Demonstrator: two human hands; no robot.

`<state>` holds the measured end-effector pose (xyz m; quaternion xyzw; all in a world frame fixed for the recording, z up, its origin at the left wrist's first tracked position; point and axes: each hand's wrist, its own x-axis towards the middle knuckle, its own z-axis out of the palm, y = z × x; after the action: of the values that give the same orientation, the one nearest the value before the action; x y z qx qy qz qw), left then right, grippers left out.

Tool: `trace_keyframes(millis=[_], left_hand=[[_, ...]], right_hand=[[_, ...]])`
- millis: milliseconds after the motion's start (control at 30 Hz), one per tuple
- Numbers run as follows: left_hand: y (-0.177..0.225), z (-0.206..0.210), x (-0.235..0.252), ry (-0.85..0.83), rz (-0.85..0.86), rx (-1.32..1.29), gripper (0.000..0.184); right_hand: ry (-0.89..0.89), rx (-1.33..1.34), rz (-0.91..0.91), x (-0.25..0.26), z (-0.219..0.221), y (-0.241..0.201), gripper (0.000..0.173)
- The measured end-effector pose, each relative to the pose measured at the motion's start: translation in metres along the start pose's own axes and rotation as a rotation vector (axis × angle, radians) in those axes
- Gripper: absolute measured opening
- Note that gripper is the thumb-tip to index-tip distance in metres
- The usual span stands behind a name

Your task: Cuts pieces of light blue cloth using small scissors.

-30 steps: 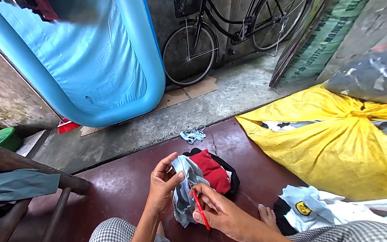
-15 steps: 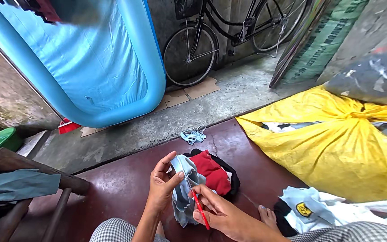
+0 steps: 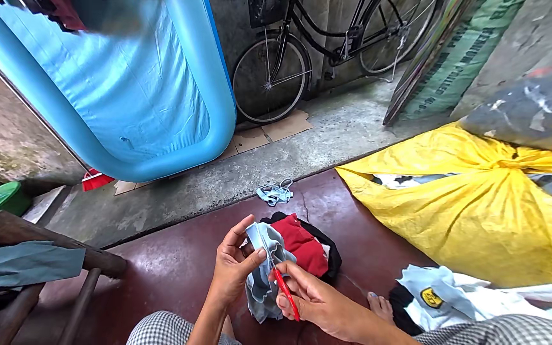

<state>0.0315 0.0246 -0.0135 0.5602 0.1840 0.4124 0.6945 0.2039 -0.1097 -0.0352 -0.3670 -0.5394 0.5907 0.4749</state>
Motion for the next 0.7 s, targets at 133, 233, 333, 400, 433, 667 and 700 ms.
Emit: trace_keyframes(millis=[133,233,333,400,433,667,700], left_hand=[[-0.001,-0.001,0.0,-0.01,-0.006,0.021,0.072],[0.0,-0.002,0.0,-0.007,-0.001,0.03,0.074],[0.0,-0.003,0.001,-0.018,-0.008,0.041,0.075],[0.0,-0.004,0.001,-0.042,-0.027,0.051,0.077],[0.001,-0.003,0.0,-0.061,-0.044,0.056,0.079],[-0.001,-0.003,-0.001,-0.082,-0.107,0.052,0.08],[-0.001,-0.003,0.0,-0.054,-0.133,0.019,0.08]], right_hand=[[-0.006,-0.037,-0.002,0.0,-0.002,0.001,0.052],[0.057,-0.069,0.06,-0.001,0.0,-0.004,0.044],[0.056,-0.045,0.105,-0.001,0.0,-0.007,0.038],[0.017,-0.018,0.121,-0.001,-0.003,-0.008,0.04],[0.001,-0.002,0.122,-0.001,-0.004,-0.009,0.042],[0.074,0.04,0.137,-0.001,-0.002,-0.008,0.035],[0.088,0.043,0.141,-0.001,-0.002,-0.008,0.035]])
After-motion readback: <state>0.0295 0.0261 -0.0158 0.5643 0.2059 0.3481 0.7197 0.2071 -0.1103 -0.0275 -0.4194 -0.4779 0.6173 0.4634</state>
